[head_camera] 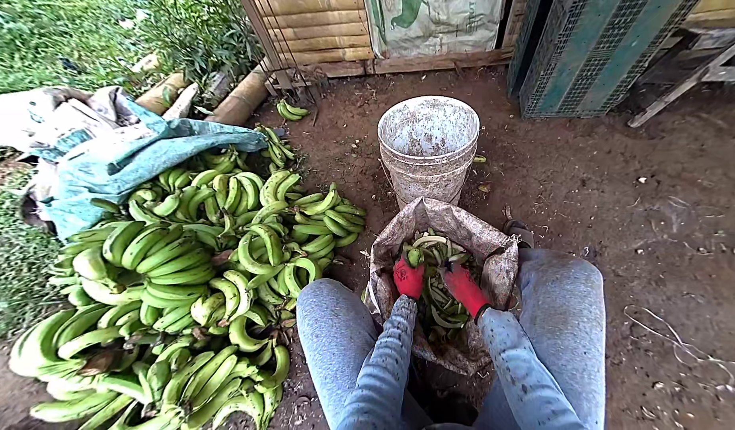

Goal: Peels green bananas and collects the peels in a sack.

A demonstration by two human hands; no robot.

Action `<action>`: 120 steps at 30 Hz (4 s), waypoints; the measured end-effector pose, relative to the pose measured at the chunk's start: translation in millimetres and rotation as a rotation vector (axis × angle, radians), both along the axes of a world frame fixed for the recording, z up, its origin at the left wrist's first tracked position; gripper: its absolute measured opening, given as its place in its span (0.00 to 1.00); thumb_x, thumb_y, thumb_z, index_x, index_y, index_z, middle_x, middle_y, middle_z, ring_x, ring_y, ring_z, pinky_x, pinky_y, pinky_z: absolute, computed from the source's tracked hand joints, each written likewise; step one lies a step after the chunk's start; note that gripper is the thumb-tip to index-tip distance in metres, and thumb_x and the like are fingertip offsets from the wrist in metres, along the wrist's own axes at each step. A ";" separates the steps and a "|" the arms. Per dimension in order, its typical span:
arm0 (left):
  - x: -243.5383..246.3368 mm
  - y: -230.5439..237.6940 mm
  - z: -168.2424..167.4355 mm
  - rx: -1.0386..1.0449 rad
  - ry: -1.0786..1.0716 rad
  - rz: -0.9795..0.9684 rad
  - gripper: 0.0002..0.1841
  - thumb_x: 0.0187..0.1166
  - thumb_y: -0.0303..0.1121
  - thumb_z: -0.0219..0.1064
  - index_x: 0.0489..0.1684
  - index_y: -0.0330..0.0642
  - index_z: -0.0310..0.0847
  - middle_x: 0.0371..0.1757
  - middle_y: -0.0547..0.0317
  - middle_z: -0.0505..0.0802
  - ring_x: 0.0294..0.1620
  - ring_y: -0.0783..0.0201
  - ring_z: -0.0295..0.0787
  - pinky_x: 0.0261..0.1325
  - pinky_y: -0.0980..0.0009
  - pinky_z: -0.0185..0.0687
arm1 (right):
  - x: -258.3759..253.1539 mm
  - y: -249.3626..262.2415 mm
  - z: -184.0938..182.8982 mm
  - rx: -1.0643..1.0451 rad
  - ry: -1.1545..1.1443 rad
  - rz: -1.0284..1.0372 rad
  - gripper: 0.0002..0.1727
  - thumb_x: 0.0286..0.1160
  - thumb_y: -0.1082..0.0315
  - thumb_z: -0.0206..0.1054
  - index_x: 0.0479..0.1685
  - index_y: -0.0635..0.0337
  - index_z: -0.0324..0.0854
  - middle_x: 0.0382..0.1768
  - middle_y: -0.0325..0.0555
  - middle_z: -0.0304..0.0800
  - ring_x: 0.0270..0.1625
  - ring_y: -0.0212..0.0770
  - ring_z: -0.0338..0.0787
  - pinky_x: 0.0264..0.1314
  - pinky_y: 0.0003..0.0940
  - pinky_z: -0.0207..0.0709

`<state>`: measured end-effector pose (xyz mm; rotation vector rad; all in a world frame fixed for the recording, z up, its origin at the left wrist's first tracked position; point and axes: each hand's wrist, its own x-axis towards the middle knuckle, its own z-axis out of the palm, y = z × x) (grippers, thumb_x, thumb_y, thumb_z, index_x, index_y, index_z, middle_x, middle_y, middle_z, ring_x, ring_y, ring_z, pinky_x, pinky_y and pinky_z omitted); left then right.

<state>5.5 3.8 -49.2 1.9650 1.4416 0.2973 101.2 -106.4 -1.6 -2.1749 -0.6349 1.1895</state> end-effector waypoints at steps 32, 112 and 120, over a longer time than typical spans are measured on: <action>-22.9 55.9 129.8 -0.396 -0.863 0.172 0.23 0.93 0.50 0.47 0.55 0.42 0.82 0.31 0.55 0.87 0.25 0.65 0.83 0.29 0.68 0.83 | 11.1 -1.2 88.2 0.293 -0.209 0.215 0.25 0.92 0.48 0.53 0.66 0.58 0.82 0.48 0.53 0.91 0.47 0.47 0.92 0.59 0.50 0.83; -23.5 -6.3 91.7 -0.298 -0.880 0.100 0.21 0.96 0.35 0.42 0.75 0.31 0.71 0.59 0.46 0.87 0.55 0.65 0.85 0.61 0.67 0.82 | 7.8 23.8 70.0 0.358 -0.505 0.336 0.23 0.84 0.65 0.59 0.77 0.49 0.82 0.70 0.63 0.84 0.75 0.61 0.81 0.82 0.58 0.67; -14.7 -24.8 106.8 -0.152 -0.567 0.098 0.18 0.93 0.31 0.50 0.62 0.24 0.80 0.52 0.39 0.90 0.53 0.58 0.87 0.63 0.65 0.80 | 26.1 30.4 52.5 0.166 -0.442 0.170 0.22 0.90 0.62 0.55 0.77 0.52 0.80 0.69 0.62 0.85 0.75 0.59 0.83 0.80 0.57 0.71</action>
